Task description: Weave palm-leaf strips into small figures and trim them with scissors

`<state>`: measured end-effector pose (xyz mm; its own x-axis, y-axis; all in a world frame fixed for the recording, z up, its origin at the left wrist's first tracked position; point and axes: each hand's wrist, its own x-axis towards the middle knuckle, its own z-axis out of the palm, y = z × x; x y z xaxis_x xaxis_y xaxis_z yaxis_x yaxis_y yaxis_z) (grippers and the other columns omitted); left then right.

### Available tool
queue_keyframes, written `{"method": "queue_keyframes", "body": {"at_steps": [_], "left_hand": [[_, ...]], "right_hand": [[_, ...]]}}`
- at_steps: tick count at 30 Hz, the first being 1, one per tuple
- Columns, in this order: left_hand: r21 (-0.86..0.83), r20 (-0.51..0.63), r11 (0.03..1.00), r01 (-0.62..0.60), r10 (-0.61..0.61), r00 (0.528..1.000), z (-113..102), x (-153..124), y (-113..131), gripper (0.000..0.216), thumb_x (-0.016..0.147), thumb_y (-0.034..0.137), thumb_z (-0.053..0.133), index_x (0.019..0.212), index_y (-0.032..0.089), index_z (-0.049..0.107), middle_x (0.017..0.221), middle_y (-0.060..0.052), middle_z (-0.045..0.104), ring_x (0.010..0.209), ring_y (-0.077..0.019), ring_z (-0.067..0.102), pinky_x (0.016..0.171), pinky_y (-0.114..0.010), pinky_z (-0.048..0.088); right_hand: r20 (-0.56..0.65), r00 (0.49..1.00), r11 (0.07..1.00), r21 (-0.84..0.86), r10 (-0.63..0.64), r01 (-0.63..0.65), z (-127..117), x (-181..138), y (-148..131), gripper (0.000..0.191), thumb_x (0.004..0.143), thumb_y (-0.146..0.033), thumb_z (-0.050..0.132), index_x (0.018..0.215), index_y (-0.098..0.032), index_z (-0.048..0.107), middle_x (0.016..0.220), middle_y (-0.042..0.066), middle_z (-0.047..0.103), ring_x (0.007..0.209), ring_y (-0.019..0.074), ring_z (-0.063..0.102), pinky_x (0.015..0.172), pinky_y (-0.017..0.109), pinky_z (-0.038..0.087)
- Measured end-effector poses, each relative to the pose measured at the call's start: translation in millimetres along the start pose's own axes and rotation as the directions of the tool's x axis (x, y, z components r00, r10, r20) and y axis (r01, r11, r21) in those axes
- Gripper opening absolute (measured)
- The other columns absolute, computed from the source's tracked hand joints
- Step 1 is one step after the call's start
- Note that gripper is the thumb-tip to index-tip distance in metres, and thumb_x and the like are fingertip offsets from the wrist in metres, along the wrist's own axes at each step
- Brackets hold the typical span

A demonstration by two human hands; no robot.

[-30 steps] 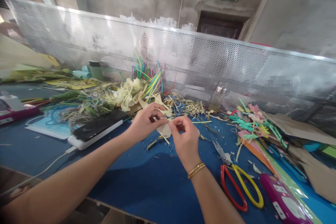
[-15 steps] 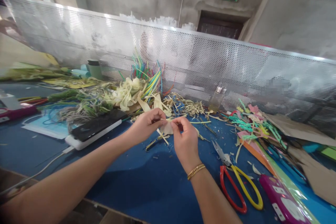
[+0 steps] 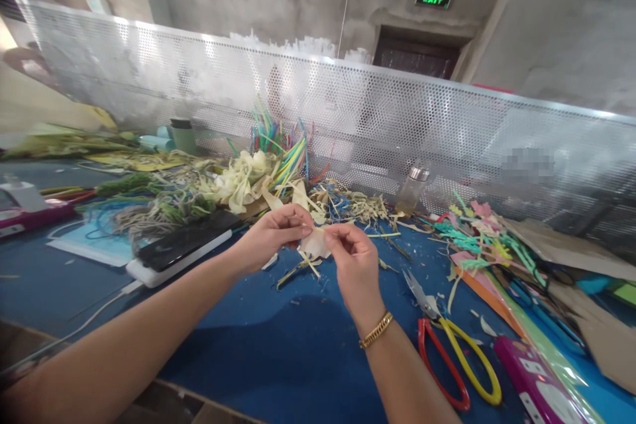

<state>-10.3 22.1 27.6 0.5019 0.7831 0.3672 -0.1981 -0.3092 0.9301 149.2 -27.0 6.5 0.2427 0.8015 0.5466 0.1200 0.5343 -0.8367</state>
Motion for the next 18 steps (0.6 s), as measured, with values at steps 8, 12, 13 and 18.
{"method": "queue_keyframes", "body": {"at_steps": [8,12,13,18], "left_hand": [[0.012,-0.021,1.000,-0.012,0.012,1.000,-0.4,-1.6,2.8,0.009,0.076,0.021,0.061,0.081,0.014,0.065,0.068,0.001,0.059,0.053,-0.0066,0.049,0.052,-0.020,0.040],[0.158,-0.031,0.984,-0.076,0.081,0.996,2.4,-1.4,1.4,0.017,0.076,0.030,0.065,0.076,0.013,0.062,0.063,0.001,0.057,0.052,-0.0068,0.047,0.050,-0.020,0.037],[0.200,-0.043,0.976,-0.092,0.103,0.994,3.2,-0.8,0.5,0.018,0.075,0.031,0.067,0.075,0.014,0.060,0.062,0.002,0.056,0.052,-0.0068,0.046,0.050,-0.020,0.037],[0.253,-0.112,0.962,-0.106,0.138,0.984,3.7,2.5,-4.7,0.033,0.072,0.024,0.070,0.100,0.017,0.055,0.070,0.001,0.065,0.059,-0.0105,0.055,0.057,-0.023,0.044]], "right_hand": [[-0.012,0.997,0.994,0.078,0.071,-0.070,-0.2,-0.9,-2.1,0.009,0.074,-0.023,0.063,0.081,-0.021,0.069,0.068,-0.001,0.062,0.060,0.0118,0.052,0.058,0.025,0.043],[0.029,0.998,0.999,-0.013,0.047,-0.047,-0.6,-2.1,-5.7,0.010,0.077,-0.027,0.062,0.082,-0.021,0.069,0.074,0.001,0.066,0.066,0.0138,0.057,0.063,0.026,0.047],[0.034,0.999,0.998,-0.050,0.036,-0.034,-0.6,-2.1,-5.6,0.011,0.077,-0.029,0.063,0.081,-0.020,0.068,0.075,0.001,0.067,0.067,0.0143,0.058,0.063,0.027,0.047],[0.005,1.000,0.987,-0.162,0.009,-0.008,-2.2,-0.1,0.7,0.019,0.075,-0.034,0.067,0.088,-0.019,0.066,0.078,0.003,0.069,0.068,0.0161,0.062,0.065,0.029,0.050]]}}
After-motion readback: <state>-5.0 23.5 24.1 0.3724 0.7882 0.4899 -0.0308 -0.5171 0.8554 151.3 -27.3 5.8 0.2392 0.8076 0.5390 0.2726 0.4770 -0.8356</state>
